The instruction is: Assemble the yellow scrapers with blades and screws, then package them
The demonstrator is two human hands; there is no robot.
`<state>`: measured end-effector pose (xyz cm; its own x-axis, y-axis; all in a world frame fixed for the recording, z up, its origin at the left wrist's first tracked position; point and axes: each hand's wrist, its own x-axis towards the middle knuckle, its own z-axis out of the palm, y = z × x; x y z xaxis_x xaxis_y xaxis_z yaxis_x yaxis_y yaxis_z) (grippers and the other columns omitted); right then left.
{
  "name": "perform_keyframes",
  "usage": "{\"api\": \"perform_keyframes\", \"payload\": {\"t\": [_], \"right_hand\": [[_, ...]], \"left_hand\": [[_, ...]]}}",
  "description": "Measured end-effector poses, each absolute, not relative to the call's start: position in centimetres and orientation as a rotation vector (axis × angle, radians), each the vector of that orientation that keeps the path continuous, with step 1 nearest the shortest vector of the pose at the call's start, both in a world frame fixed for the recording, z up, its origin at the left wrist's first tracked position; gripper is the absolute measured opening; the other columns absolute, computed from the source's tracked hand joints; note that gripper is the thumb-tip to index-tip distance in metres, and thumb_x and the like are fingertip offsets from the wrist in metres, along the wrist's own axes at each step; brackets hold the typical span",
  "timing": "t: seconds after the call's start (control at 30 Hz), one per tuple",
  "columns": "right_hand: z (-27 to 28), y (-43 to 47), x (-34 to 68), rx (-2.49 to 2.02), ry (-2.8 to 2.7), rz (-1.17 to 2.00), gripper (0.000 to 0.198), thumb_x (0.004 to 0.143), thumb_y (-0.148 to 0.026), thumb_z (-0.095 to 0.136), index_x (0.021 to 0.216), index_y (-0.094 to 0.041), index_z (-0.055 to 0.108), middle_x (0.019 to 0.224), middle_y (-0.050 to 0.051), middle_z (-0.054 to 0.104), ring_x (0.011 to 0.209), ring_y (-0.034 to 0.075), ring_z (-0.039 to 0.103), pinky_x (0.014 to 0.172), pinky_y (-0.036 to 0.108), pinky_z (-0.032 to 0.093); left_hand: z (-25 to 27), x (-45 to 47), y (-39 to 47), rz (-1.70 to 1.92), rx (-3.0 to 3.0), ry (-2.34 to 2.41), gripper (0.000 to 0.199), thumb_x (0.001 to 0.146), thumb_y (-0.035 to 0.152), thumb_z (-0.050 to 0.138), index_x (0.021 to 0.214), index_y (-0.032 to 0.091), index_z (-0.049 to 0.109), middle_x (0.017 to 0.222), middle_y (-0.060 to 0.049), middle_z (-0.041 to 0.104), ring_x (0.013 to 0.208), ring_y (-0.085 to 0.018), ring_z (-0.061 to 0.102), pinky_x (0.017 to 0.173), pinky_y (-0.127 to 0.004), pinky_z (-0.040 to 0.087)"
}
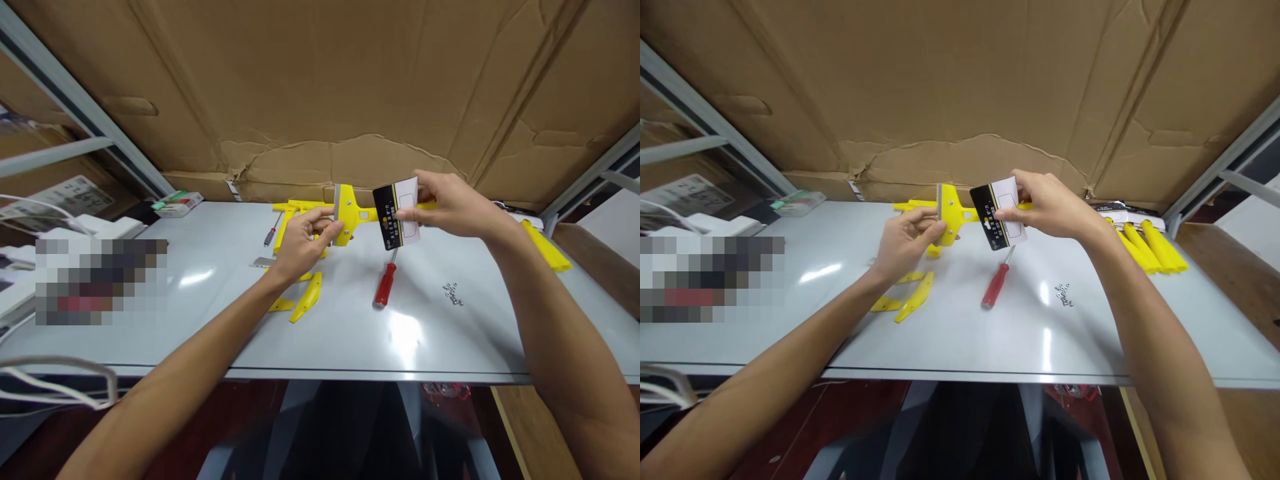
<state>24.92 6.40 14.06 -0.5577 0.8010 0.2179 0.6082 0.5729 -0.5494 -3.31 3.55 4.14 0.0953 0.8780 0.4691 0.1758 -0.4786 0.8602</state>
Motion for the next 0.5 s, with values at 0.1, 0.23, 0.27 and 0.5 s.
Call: {"api": "perform_keyframes", "payload": {"t": [0.1, 0.23, 0.27, 0.5], "right_hand": [[14.0, 5.4, 23.8, -1.246, -2.440, 0.399, 0.038, 0.089, -0.052, 0.076, 0.095, -0.019, 0.057, 0.101, 0.004, 0.074, 0.087, 0.020, 0.067, 0.070, 0.031, 0.045], [14.1, 4.0, 22.5, -1.345, -2.371, 0.295, 0.037, 0.089, -0.048, 0.077, 0.095, -0.019, 0.056, 0.100, 0.004, 0.072, 0.087, 0.019, 0.064, 0.070, 0.029, 0.041], [14.1, 3.8, 22.3, -1.322, -2.347, 0.319, 0.036, 0.090, -0.048, 0.077, 0.095, -0.019, 0.056, 0.100, 0.004, 0.072, 0.088, 0.019, 0.065, 0.070, 0.029, 0.041], [12.1, 3.5, 20.1, -1.045, -2.345, 0.622, 0.032, 0.097, -0.045, 0.070, 0.098, -0.019, 0.052, 0.094, 0.002, 0.071, 0.078, 0.013, 0.065, 0.066, 0.026, 0.043]], "left_hand": [[4.0, -2.8, 3.0, 1.424, 1.775, 1.060, 0.045, 0.088, 0.056, 0.081, 0.107, 0.016, 0.072, 0.087, -0.008, 0.082, 0.080, -0.023, 0.079, 0.075, -0.032, 0.063], [3.7, -2.3, 2.4, 1.473, 1.805, 1.092, 0.034, 0.088, 0.046, 0.082, 0.103, 0.017, 0.071, 0.083, -0.006, 0.081, 0.074, -0.020, 0.077, 0.068, -0.029, 0.060], [3.6, -2.2, 2.4, 1.494, 1.802, 1.092, 0.032, 0.089, 0.044, 0.080, 0.105, 0.017, 0.071, 0.080, -0.005, 0.079, 0.070, -0.018, 0.074, 0.064, -0.028, 0.059], [3.0, -2.0, 2.2, 1.603, 1.973, 0.934, 0.011, 0.093, 0.030, 0.074, 0.095, 0.020, 0.077, 0.093, -0.004, 0.075, 0.080, -0.015, 0.068, 0.070, -0.027, 0.057]]}}
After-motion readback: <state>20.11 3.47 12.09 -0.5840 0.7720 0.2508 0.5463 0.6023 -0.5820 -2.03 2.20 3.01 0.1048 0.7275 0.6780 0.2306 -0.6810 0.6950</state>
